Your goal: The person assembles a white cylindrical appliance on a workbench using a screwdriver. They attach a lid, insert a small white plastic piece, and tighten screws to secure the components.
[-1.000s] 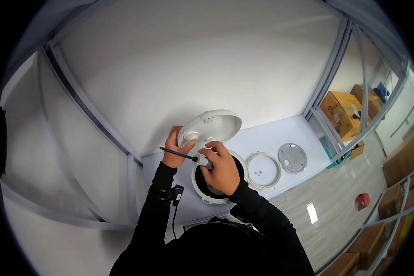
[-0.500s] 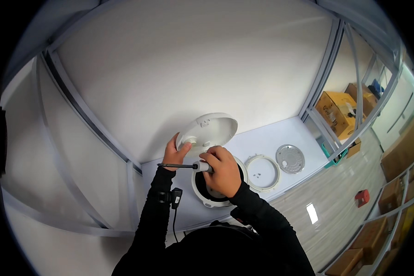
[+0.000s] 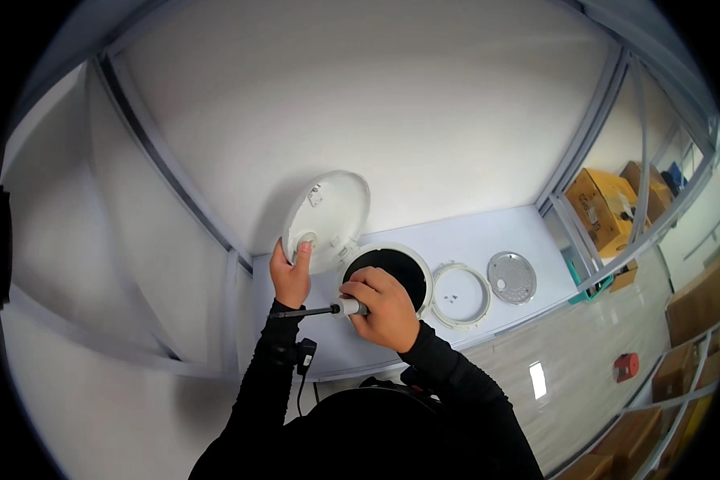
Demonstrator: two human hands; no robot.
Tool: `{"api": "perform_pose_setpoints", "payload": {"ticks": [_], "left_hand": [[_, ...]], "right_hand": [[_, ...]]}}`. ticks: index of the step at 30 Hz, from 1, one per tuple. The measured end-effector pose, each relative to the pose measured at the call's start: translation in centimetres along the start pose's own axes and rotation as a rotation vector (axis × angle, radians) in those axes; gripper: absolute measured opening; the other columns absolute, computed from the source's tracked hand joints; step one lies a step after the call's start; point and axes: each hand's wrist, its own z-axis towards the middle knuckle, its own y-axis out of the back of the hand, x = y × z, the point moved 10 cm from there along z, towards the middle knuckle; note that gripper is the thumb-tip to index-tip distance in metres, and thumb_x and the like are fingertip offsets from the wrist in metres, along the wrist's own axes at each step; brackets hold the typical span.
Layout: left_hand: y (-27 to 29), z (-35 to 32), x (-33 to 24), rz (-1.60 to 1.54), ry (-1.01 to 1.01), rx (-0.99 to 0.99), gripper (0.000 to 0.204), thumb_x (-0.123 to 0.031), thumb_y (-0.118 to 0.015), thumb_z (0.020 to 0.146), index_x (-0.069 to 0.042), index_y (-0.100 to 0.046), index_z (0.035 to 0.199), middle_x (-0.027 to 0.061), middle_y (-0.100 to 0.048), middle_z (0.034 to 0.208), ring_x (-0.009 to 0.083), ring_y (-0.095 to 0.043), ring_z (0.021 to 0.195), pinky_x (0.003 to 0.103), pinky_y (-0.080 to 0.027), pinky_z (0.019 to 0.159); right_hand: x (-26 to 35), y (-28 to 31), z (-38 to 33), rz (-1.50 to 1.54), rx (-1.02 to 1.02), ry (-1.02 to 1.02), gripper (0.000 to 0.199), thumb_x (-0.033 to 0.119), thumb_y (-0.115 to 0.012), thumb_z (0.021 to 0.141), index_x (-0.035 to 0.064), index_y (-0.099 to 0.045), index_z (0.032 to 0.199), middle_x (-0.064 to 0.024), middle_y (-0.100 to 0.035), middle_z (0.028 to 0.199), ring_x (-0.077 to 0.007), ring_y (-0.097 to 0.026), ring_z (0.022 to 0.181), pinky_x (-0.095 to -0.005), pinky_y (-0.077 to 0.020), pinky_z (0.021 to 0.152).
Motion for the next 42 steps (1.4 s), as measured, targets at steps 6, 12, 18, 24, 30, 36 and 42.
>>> {"api": "perform_pose_setpoints", "payload": {"ticks": [6, 12, 18, 24, 30, 36, 42], "left_hand": [[1.6, -4.2, -2.1, 0.007, 0.038, -0.160, 0.043, -0.023, -0.065, 0.098, 0.002, -0.054, 0.131, 0.0117, -0.065, 0.118, 0.0186, -0.062, 0.106, 0.032, -0.049, 0.094], [1.5, -8.1, -4.2, 0.004, 0.041, -0.214, 0.050, -0.015, -0.064, 0.097, 0.003, -0.045, 0.139, 0.0148, -0.057, 0.131, 0.0214, -0.057, 0.117, 0.034, -0.046, 0.101], [0.6, -12.0, -6.3, 0.100, -0.019, -0.279, 0.060, -0.005, -0.063, 0.092, 0.004, -0.039, 0.146, 0.0181, -0.050, 0.139, 0.0264, -0.053, 0.125, 0.037, -0.043, 0.107], [-0.6, -15.0, -8.4, 0.219, -0.028, -0.251, 0.073, 0.001, -0.064, 0.086, 0.004, -0.030, 0.151, 0.0197, -0.042, 0.145, 0.0297, -0.048, 0.133, 0.041, -0.041, 0.109], [-0.9, -15.9, -9.1, -0.001, -0.075, -0.130, 0.078, -0.004, -0.066, 0.088, 0.002, -0.026, 0.154, 0.0182, -0.040, 0.148, 0.0281, -0.046, 0.135, 0.042, -0.042, 0.109], [1.2, -14.9, -7.4, -0.323, 0.062, -0.074, 0.055, -0.020, -0.054, 0.104, 0.002, -0.035, 0.151, 0.0150, -0.052, 0.141, 0.0229, -0.054, 0.126, 0.037, -0.044, 0.106], [3.0, -13.1, -4.2, -0.215, 0.216, 0.009, 0.042, -0.022, -0.052, 0.107, 0.004, -0.052, 0.139, 0.0096, -0.066, 0.120, 0.0160, -0.063, 0.108, 0.030, -0.050, 0.095]], "right_hand": [[1.7, -0.2, -0.9, 0.145, 0.071, 0.058, 0.034, -0.001, -0.072, 0.067, 0.0063, -0.067, 0.099, -0.0096, -0.062, 0.097, -0.0310, -0.063, 0.087, -0.0386, -0.0524, 0.074], [2.1, 1.2, -2.8, 0.223, 0.107, 0.122, 0.034, -0.005, -0.071, 0.068, 0.0032, -0.068, 0.101, -0.0117, -0.061, 0.098, -0.0297, -0.063, 0.082, -0.0362, -0.0524, 0.072], [0.6, 2.6, -4.8, 0.427, 0.120, 0.002, 0.021, 0.000, -0.072, 0.080, 0.0017, -0.067, 0.100, -0.0125, -0.062, 0.096, -0.0295, -0.062, 0.081, -0.0358, -0.0511, 0.074], [-1.3, 2.7, -6.6, 0.545, 0.087, -0.140, 0.024, 0.005, -0.073, 0.085, 0.0009, -0.066, 0.108, -0.0142, -0.063, 0.094, -0.0297, -0.063, 0.085, -0.0353, -0.0495, 0.076], [-2.8, -0.1, -7.7, 0.644, 0.156, -0.279, 0.023, 0.007, -0.073, 0.088, 0.0015, -0.066, 0.109, -0.0107, -0.064, 0.093, -0.0231, -0.061, 0.081, -0.0329, -0.0486, 0.075], [-4.0, -3.3, -7.0, 0.681, 0.095, -0.363, 0.023, 0.010, -0.073, 0.090, 0.0019, -0.065, 0.110, -0.0074, -0.064, 0.092, -0.0165, -0.060, 0.080, -0.0309, -0.0484, 0.074], [-3.2, -5.2, -5.3, 0.606, 0.028, -0.324, 0.024, 0.013, -0.074, 0.092, 0.0018, -0.065, 0.111, -0.0061, -0.065, 0.090, -0.0136, -0.061, 0.079, -0.0294, -0.0496, 0.072]]}}
